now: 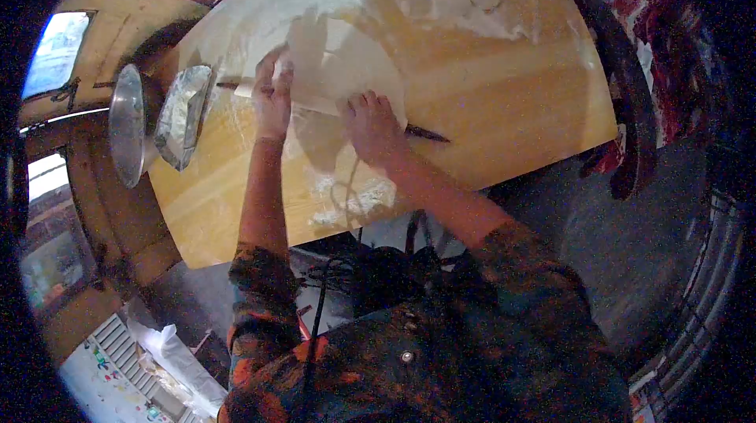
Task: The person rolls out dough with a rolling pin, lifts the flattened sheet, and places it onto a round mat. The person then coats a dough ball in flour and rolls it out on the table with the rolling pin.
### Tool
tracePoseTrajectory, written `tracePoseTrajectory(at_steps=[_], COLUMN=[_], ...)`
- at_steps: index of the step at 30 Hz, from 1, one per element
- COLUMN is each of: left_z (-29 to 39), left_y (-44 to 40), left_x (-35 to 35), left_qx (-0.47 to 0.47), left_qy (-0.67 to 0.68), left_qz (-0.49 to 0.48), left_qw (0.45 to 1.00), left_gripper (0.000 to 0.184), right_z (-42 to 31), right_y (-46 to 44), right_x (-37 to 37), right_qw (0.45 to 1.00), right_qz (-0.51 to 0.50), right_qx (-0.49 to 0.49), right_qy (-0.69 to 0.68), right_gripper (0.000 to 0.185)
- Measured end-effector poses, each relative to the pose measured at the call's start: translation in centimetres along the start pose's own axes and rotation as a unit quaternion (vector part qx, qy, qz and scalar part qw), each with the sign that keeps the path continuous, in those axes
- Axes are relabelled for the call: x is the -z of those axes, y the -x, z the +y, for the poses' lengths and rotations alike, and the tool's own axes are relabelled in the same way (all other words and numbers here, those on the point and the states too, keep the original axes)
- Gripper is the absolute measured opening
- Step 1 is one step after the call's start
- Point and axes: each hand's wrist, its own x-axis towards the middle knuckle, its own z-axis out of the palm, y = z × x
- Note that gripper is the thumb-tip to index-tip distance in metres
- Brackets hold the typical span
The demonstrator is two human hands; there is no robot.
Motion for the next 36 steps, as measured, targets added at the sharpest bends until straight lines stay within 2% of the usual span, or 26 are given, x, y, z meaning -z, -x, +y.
tracePoseTrajectory(at_steps=[1, 4, 6, 9, 11, 13, 14, 17, 18, 21, 22, 24, 27, 28, 29, 31, 32, 34, 35, 36], left_z=[-0.9, -1.8, -1.1, -1.7, 2.1, 2.5, 2.6, 3.2, 3.4, 2.5, 1.0, -0.8, -2.3, -1.7, -1.5, 0.8, 1.1, -1.0, -1.8, -4.2], left_y=[0.1, 4.8, 8.6, 15.4, 18.4, 19.4, 19.9, 21.3, 21.8, 19.8, 17.6, 11.6, 8.6, 10.2, 13.0, 18.6, 21.3, 19.1, 18.7, 14.8], left_x=[1.3, 4.7, 4.8, 3.9, 3.3, 2.9, 2.7, 1.5, 1.3, 0.2, 0.0, 1.1, 2.6, 2.7, 2.7, 2.9, 3.3, 3.9, 4.6, 5.5], left_qx=[0.001, -0.135, -0.199, -0.114, -0.053, -0.091, -0.108, -0.066, -0.042, 0.005, -0.051, -0.029, -0.062, -0.045, -0.040, -0.018, -0.020, -0.036, -0.040, -0.067], left_qy=[-0.097, -0.312, -0.404, -0.324, -0.283, -0.349, -0.382, -0.352, -0.364, -0.462, -0.511, -0.537, -0.559, -0.534, -0.490, -0.441, -0.380, -0.415, -0.429, -0.479], left_qz=[-0.018, -0.094, -0.081, -0.172, -0.231, -0.176, -0.148, -0.081, -0.133, -0.154, -0.089, -0.058, -0.058, -0.099, -0.100, -0.163, -0.185, -0.198, -0.211, -0.167], left_qw=[0.995, 0.936, 0.889, 0.923, 0.929, 0.916, 0.906, 0.930, 0.921, 0.873, 0.853, 0.841, 0.825, 0.839, 0.865, 0.882, 0.906, 0.887, 0.877, 0.859], left_gripper=[0.031, 0.025, 0.029, 0.031, 0.034, 0.039, 0.042, 0.051, 0.059, 0.064, 0.069, 0.069, 0.069, 0.069, 0.069, 0.069, 0.069, 0.068, 0.068, 0.066], right_z=[0.5, 2.6, 3.9, 5.4, 4.5, 2.9, 2.1, 0.5, -0.1, 0.9, 1.1, 1.2, 2.4, 2.1, 1.8, 2.8, 2.6, 2.2, 3.0, 4.2], right_y=[-0.4, 0.5, 2.6, 8.0, 11.0, 12.8, 13.0, 12.8, 12.5, 8.1, 6.2, -0.4, -3.1, -1.8, 0.9, 7.5, 9.3, 9.7, 7.5, 3.2], right_x=[-0.3, -0.9, 0.3, 2.3, 3.2, 4.1, 4.2, 3.7, 3.1, 1.4, 1.2, 1.0, 0.5, 1.3, 2.3, 2.8, 3.3, 4.0, 2.8, 1.4], right_qw=[1.000, 0.993, 0.986, 0.979, 0.981, 0.981, 0.984, 0.989, 0.989, 0.985, 0.981, 0.993, 0.989, 0.990, 0.988, 0.982, 0.978, 0.970, 0.974, 0.969], right_qz=[-0.024, 0.052, 0.022, -0.043, -0.054, -0.025, -0.036, -0.068, -0.082, -0.105, -0.123, 0.017, 0.070, 0.013, -0.046, -0.148, -0.169, -0.199, -0.120, -0.042], right_qx=[-0.004, 0.108, 0.164, 0.198, 0.186, 0.158, 0.138, 0.084, 0.068, 0.041, 0.032, -0.007, 0.017, 0.036, 0.056, 0.098, 0.108, 0.128, 0.148, 0.169], right_qy=[-0.005, 0.003, -0.018, -0.020, 0.027, 0.112, 0.109, 0.101, 0.099, 0.132, 0.147, 0.117, 0.130, 0.132, 0.133, 0.058, 0.059, 0.066, 0.120, 0.174], right_gripper=[0.042, 0.038, 0.038, 0.039, 0.041, 0.046, 0.050, 0.060, 0.062, 0.065, 0.066, 0.062, 0.065, 0.064, 0.063, 0.063, 0.062, 0.061, 0.063, 0.066])
